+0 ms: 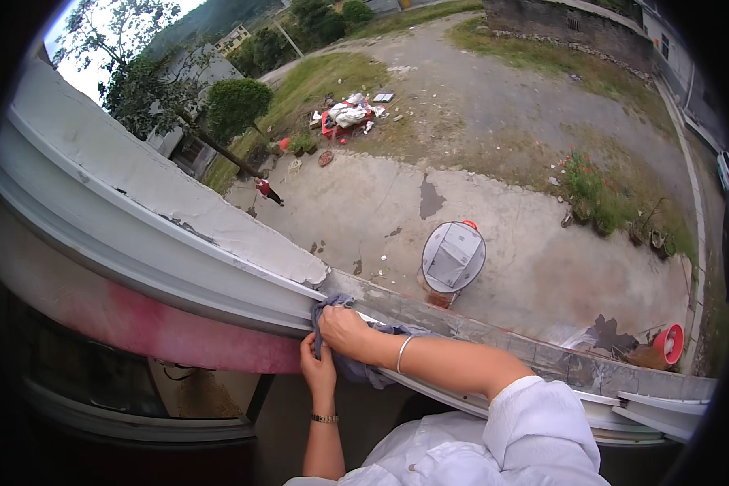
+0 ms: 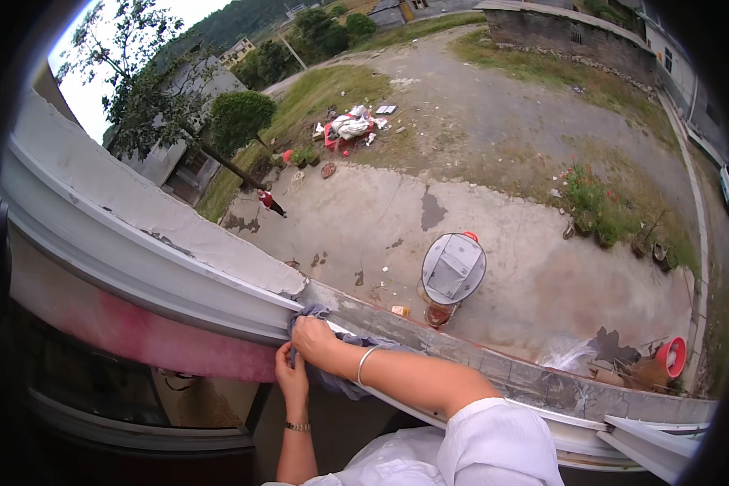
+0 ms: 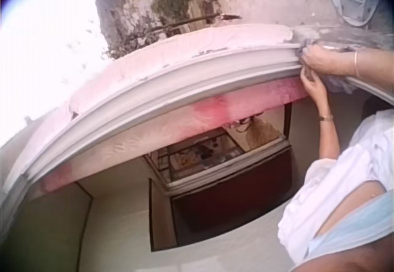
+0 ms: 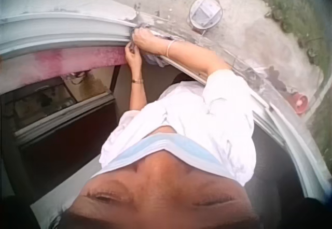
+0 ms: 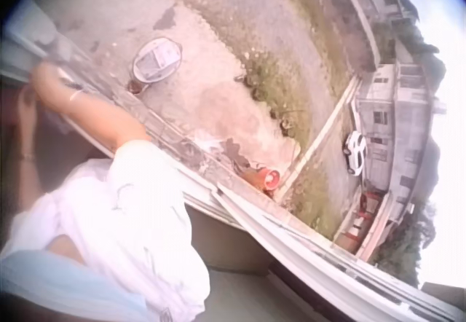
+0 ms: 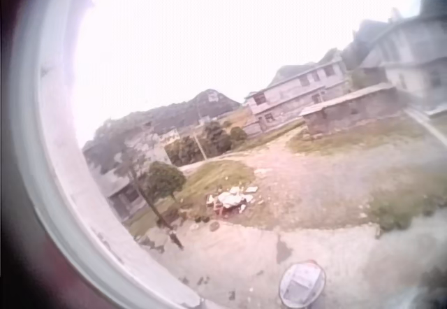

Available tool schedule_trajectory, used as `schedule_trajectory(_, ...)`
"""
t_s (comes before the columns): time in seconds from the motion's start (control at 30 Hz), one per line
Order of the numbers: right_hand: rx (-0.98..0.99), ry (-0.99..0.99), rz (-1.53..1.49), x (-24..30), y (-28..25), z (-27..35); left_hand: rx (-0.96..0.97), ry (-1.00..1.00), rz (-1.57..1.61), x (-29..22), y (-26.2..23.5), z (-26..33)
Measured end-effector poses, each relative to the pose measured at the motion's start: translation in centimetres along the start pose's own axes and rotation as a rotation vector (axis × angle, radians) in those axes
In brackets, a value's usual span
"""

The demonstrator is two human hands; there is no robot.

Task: The person cleans the window frame using a yellow sponge and a grey cloth. They repeatedly wipe the frame, dip the sponge into a bucket of water, and continue wiping different sections of the frame.

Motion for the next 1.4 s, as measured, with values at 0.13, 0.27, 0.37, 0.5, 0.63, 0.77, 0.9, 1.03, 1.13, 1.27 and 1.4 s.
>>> schedule_trajectory(0.13,0.084,0.095,-0.059,-0.4,-0.6,0.9,-0.016,0.04,-0.1,-0.5,0.4,0.5)
schedule_trajectory(0.27,0.099,0.084,-0.119,-0.6,-0.1,-0.1,-0.017,0.023,-0.076,-0.8,0.7,0.2)
schedule_trajectory(0.37,0.027,0.023,-0.23,-1.0,-1.6,0.2,-0.06,0.067,-0.128,-0.4,0.2,-0.2)
schedule_trajectory(0.5,0.217,0.078,-0.313,-3.9,-1.0,-0.7,-0.033,0.085,-0.125,-2.8,0.8,-0.1)
schedule_trajectory(0.63,0.319,0.031,-0.326,-4.1,-3.0,1.9,0.062,0.197,-0.153,-7.4,1.5,2.7)
schedule_trajectory(0.77,0.422,0.033,-0.264,-3.0,-4.9,5.9,0.154,0.232,-0.03,-8.6,3.6,5.9)
schedule_trajectory(0.9,0.433,0.043,-0.108,-1.5,-2.7,4.0,0.06,0.179,0.012,-6.4,2.4,4.4)
schedule_trajectory(1.03,0.268,0.001,-0.093,-1.9,-1.1,-0.2,-0.048,0.161,0.0,-4.1,0.0,0.9)
schedule_trajectory(1.13,0.211,-0.024,-0.117,-2.0,-0.6,-1.1,-0.066,0.178,0.026,-3.9,-0.4,-0.1)
schedule_trajectory(1.27,0.158,-0.065,-0.279,-2.3,-1.8,0.2,0.021,0.196,0.04,-5.2,-0.4,1.3)
schedule_trajectory(1.4,0.121,0.032,-0.13,-1.9,-2.8,1.0,0.036,0.308,0.078,-6.1,-0.2,1.7)
Point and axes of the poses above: each hand's wrist, its own z-axis away from the middle knuckle, its own y-axis out of the palm, x = y × z, the point moved 10 cm from there along -z, towards the middle knuckle, and after that the axes turned 11 degrees about x, right-handed, at the moved point
